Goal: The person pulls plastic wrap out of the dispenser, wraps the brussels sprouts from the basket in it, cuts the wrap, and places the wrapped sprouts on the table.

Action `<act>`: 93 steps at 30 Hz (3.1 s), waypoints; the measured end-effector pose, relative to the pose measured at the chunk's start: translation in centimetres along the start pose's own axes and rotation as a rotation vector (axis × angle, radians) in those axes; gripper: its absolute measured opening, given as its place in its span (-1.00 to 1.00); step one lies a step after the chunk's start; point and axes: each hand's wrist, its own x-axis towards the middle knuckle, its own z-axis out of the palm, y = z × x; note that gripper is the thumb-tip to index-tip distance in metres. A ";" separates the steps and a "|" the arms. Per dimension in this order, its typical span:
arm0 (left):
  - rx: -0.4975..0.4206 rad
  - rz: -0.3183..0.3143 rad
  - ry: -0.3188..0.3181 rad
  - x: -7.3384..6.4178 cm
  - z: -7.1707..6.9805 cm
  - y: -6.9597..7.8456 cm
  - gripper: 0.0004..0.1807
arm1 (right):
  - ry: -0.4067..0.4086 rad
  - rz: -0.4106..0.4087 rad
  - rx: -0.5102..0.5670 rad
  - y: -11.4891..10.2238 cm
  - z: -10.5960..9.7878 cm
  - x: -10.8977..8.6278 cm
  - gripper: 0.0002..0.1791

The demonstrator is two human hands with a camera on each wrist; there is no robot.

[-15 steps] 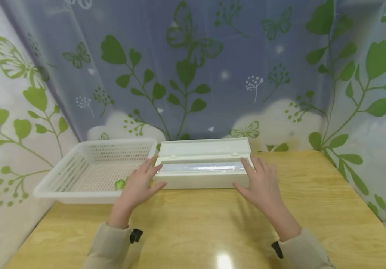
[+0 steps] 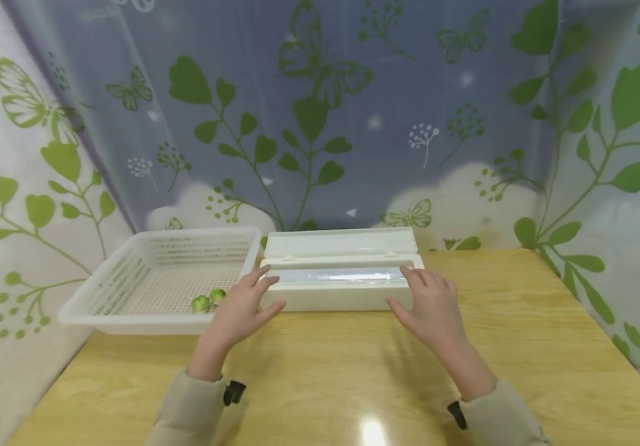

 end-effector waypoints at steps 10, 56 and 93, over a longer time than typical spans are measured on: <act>-0.039 0.012 -0.031 -0.1 0.8 0.3 -0.54 | 0.028 -0.011 0.001 0.7 0.5 -0.3 -0.49; 0.090 -0.074 -0.361 3.4 5.9 -1.6 -0.32 | -0.477 -0.190 -0.104 4.1 5.3 2.4 -0.61; 0.021 -0.097 -0.069 4.2 6.5 -1.5 -0.83 | -0.490 -0.082 0.104 5.1 6.1 2.5 -0.80</act>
